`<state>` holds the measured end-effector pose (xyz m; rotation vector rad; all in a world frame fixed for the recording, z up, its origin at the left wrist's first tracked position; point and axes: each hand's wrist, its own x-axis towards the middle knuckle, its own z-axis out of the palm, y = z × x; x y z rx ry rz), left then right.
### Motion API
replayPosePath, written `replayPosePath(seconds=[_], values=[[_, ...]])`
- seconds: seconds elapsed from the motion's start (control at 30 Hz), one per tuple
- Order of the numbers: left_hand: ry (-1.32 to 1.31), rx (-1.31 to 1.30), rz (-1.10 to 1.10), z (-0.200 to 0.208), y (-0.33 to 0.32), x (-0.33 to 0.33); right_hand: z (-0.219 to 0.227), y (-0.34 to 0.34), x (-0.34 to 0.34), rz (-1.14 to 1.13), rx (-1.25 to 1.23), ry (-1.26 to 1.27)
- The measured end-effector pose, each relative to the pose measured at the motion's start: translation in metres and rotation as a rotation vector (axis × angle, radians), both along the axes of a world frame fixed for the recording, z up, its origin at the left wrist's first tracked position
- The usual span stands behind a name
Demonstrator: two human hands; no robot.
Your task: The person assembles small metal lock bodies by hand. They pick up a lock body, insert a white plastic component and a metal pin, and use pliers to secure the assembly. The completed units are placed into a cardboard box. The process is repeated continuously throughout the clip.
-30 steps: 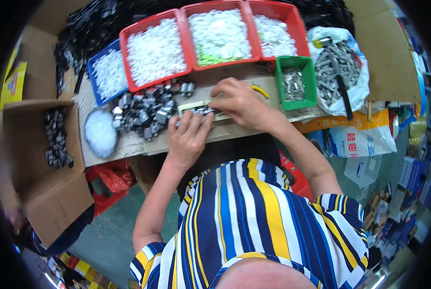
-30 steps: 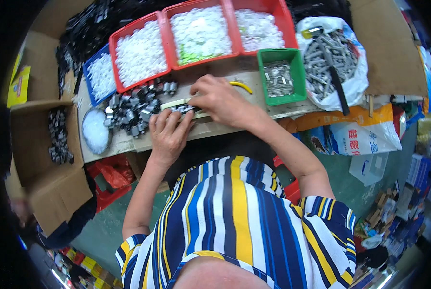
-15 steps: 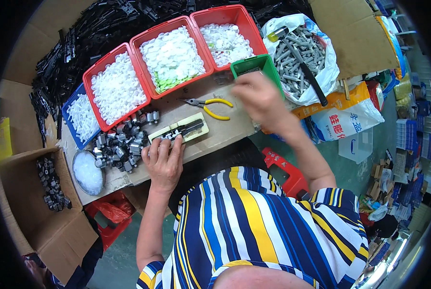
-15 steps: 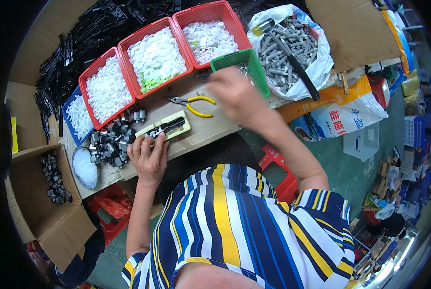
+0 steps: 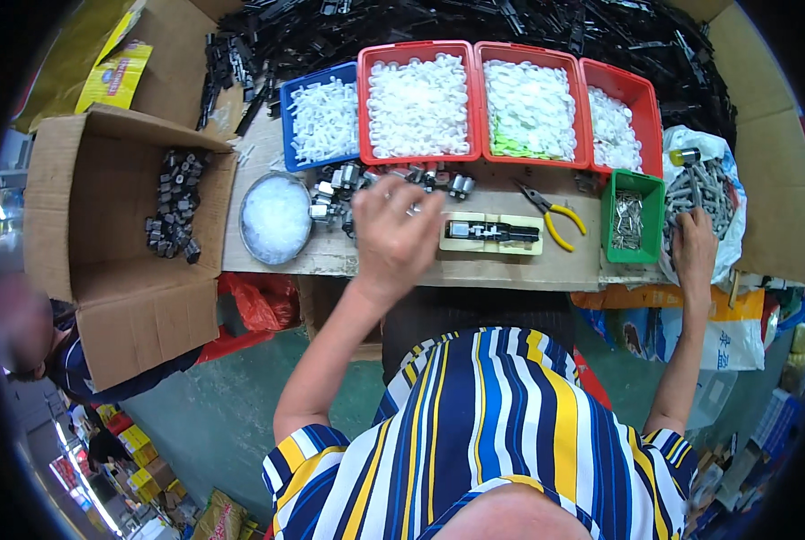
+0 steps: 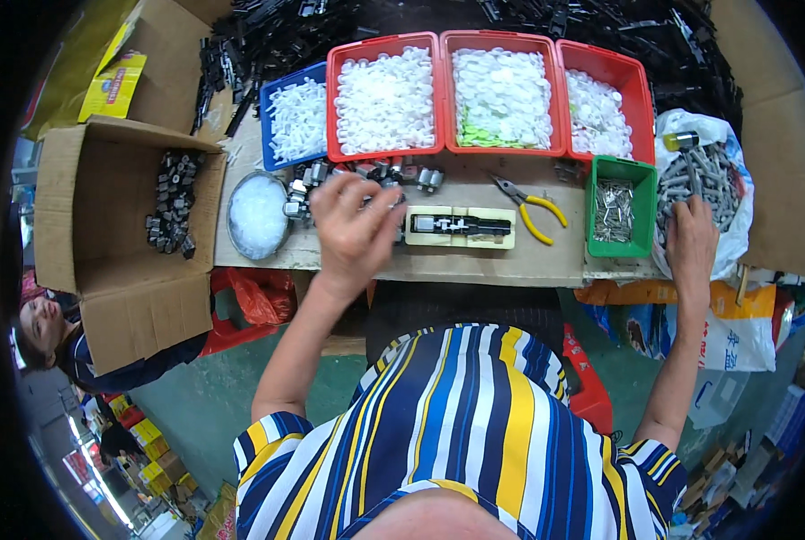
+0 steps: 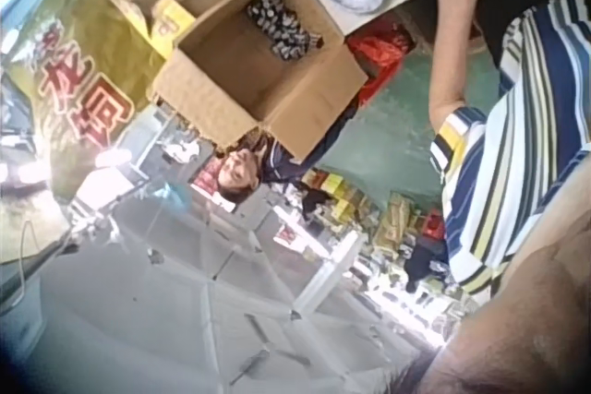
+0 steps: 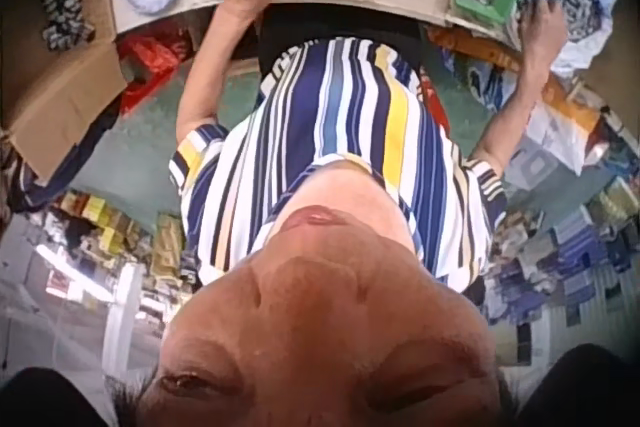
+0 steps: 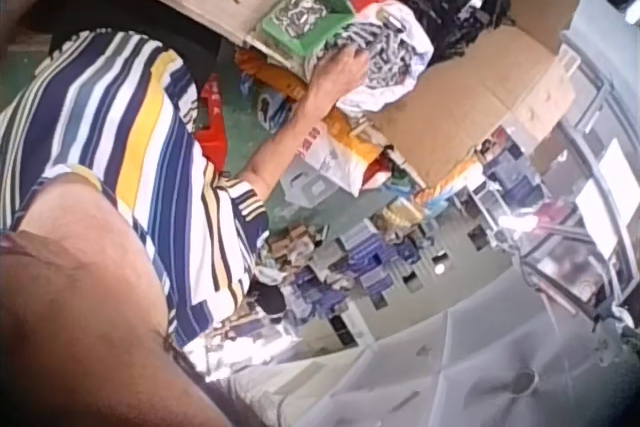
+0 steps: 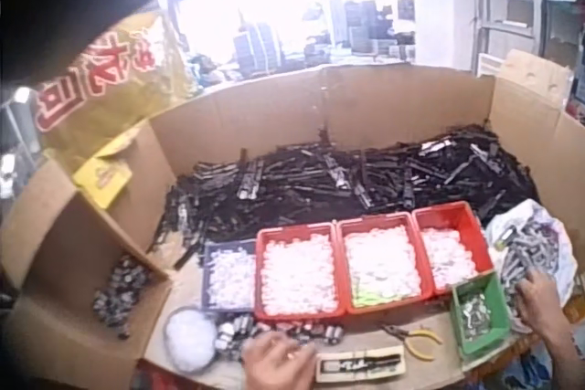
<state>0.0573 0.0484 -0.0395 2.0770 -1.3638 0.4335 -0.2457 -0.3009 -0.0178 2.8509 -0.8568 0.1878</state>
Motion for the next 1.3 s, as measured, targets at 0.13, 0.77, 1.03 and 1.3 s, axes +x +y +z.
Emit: replayPosePath(seconds=[0.13,0.77,1.03,1.3], values=[[-0.066,-0.003,0.195,0.011,0.005,0.071,0.001,-0.011,-0.01,-0.025,0.207,-0.228],[0.105,0.121,0.429,-0.009,0.019,0.184,0.007,-0.013,-0.012,-0.057,0.34,-0.41],[0.517,-0.02,0.343,0.019,0.03,0.181,0.014,-0.012,0.0,-0.061,0.382,-0.43],[0.298,0.094,0.32,0.048,0.076,0.157,0.01,-0.03,-0.009,0.003,0.343,-0.479]])
